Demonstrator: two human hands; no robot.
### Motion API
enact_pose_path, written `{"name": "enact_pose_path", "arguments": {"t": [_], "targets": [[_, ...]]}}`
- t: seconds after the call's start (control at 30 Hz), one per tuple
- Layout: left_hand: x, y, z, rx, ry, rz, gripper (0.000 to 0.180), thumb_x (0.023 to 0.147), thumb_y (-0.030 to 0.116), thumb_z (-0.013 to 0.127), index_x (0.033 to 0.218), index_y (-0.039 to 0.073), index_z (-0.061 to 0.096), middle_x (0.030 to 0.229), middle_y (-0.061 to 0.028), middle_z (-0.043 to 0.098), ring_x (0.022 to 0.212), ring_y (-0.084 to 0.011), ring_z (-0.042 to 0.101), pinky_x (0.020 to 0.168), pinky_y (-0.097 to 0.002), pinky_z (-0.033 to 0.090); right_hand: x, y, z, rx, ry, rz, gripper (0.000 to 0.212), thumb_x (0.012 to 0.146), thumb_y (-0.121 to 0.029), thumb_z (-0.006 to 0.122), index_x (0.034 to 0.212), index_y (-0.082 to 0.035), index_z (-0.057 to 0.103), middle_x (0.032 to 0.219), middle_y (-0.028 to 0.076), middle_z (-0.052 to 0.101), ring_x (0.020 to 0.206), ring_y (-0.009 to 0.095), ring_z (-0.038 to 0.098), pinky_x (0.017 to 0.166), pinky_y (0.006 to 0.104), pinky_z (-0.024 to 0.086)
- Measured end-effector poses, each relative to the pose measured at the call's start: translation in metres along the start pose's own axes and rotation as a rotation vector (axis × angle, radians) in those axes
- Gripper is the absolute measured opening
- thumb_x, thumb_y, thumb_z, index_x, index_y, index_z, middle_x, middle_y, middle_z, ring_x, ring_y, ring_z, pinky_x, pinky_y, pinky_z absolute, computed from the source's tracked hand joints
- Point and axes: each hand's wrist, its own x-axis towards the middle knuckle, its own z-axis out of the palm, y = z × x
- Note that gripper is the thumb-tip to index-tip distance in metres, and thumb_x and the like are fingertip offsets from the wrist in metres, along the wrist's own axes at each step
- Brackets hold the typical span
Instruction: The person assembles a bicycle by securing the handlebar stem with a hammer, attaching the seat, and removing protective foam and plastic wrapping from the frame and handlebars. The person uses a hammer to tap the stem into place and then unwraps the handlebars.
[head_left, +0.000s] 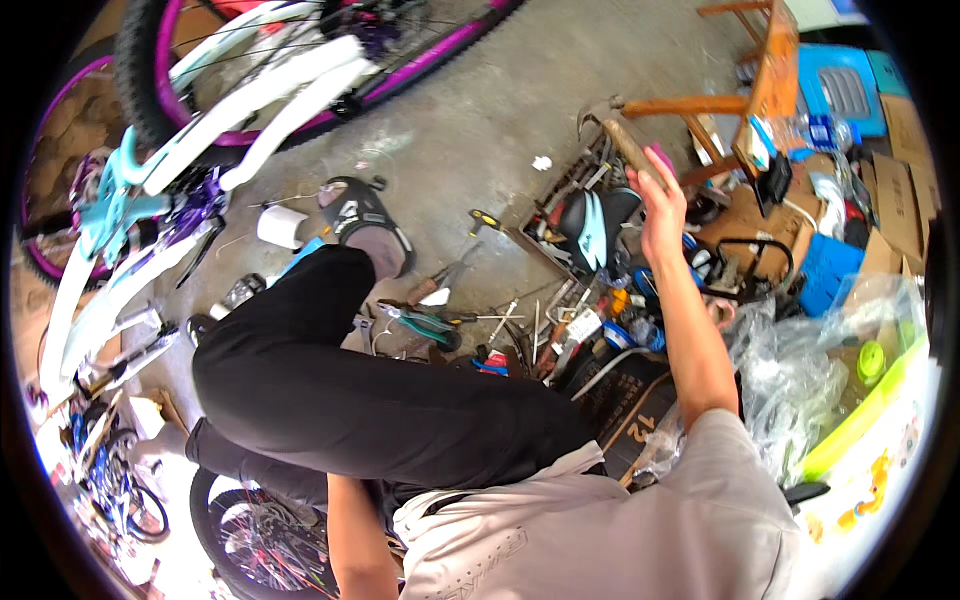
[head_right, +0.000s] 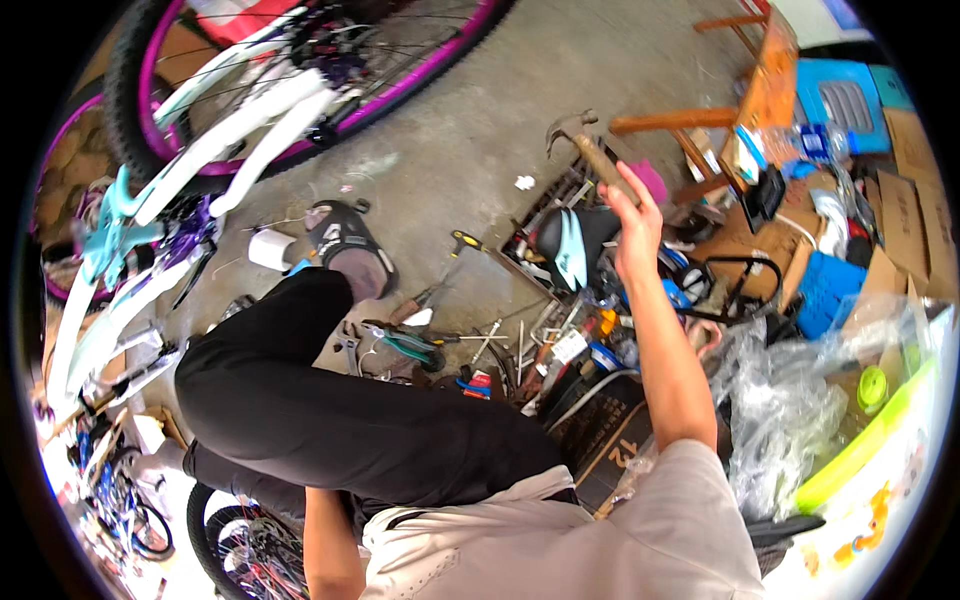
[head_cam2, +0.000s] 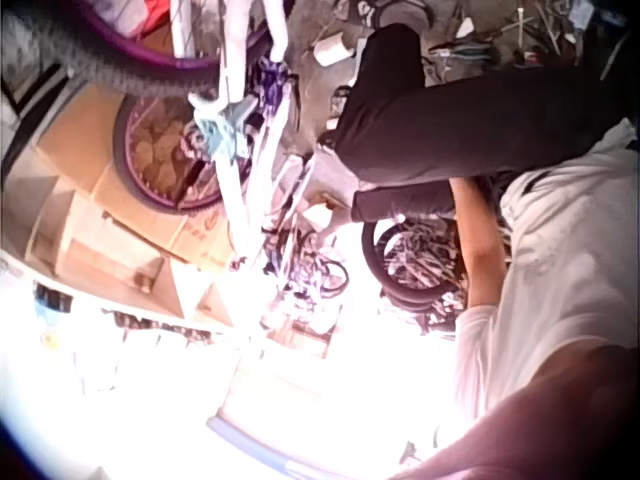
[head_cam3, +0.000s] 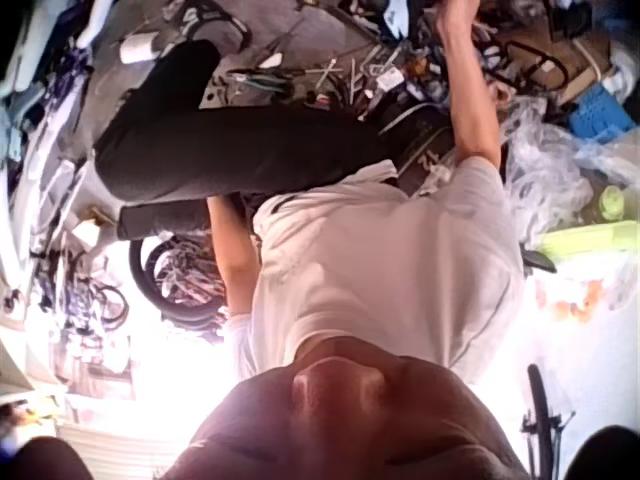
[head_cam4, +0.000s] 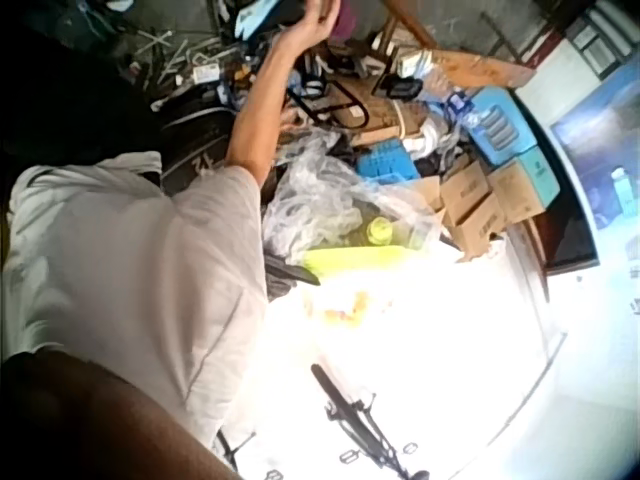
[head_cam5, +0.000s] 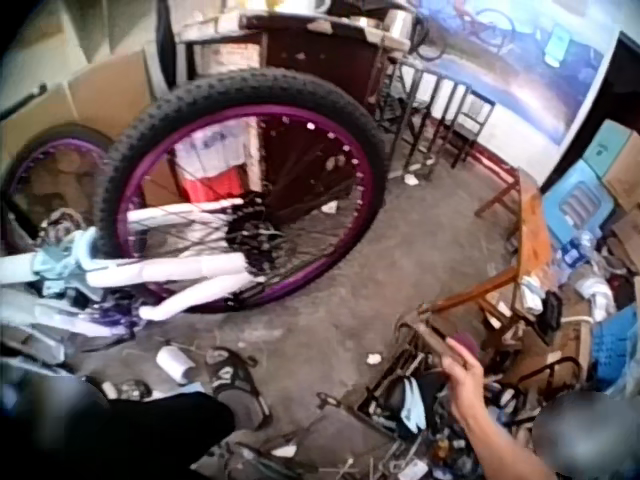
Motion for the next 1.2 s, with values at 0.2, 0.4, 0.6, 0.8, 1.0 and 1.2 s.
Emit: {"name": "enact_pose_path", "arguments": {"t": [0.2,0.4,0.6,0.8,1.0,1.2], "targets": [[-0.042,0.132,-0.046,-0.555,0.351,0.473,0.021,0.105,0.014,0.058,0.115,0.0,0.069,0.096,-0.0062,0.072,0.085,-0.0118,0.065,0.078,-0.0247,0.052,-0.08,-0.084,0.148,0.141,-0.439,-0.261,0.05,0.091,-0.007,0.069,0.137,0.008,0.057,0.122,0.018,0.067,0.109,0.028,0.068,0.098,0.0365,0.052],[-0.122,0.251,-0.07,-0.868,0.008,0.656,0.04,0.109,0.029,0.051,0.126,-0.006,0.061,0.107,-0.0167,0.073,0.086,-0.0201,0.072,0.076,-0.0287,0.056,-0.153,-0.197,0.299,-0.15,-0.848,-1.219,0.045,0.076,-0.004,0.077,0.119,0.002,0.069,0.097,0.012,0.071,0.08,0.025,0.068,0.071,0.0335,0.055],[-0.11,0.294,-0.079,-1.42,-0.113,0.61,0.046,0.108,0.031,0.053,0.138,-0.002,0.046,0.108,-0.0118,0.069,0.095,-0.0136,0.064,0.082,-0.0273,0.051,-0.241,-0.204,0.408,-0.29,-1.101,-1.622,0.042,0.076,-0.016,0.078,0.116,-0.007,0.072,0.087,0.004,0.066,0.07,0.022,0.064,0.065,0.0338,0.052],[-0.038,0.294,-0.11,-1.361,-0.017,0.19,0.035,0.098,0.029,0.061,0.116,-0.001,0.059,0.072,-0.0008,0.055,0.064,-0.0125,0.052,0.061,-0.0299,0.044,-0.218,-0.223,0.486,-0.314,-1.449,-1.321,0.018,0.084,-0.023,0.077,0.098,-0.013,0.077,0.087,0.004,0.074,0.072,0.023,0.067,0.068,0.0352,0.051],[0.014,0.327,-0.116,-1.511,-0.412,0.263,0.04,0.099,0.036,0.059,0.116,0.0,0.057,0.068,0.0007,0.049,0.06,-0.0121,0.044,0.057,-0.03,0.037,-0.165,-0.195,0.615,-0.092,-0.963,-0.84,0.033,0.095,-0.026,0.069,0.116,-0.002,0.073,0.101,0.007,0.072,0.089,0.011,0.064,0.079,0.0278,0.05],[0.031,0.348,-0.127,-1.429,-0.431,0.133,0.039,0.1,0.036,0.059,0.113,0.0,0.057,0.065,-0.0008,0.051,0.053,-0.0126,0.044,0.049,-0.0292,0.034,-0.13,-0.184,0.642,-0.512,-1.1,-1.174,0.046,0.089,-0.033,0.072,0.126,-0.004,0.069,0.122,0.017,0.067,0.11,0.026,0.064,0.093,0.0359,0.049]]}}
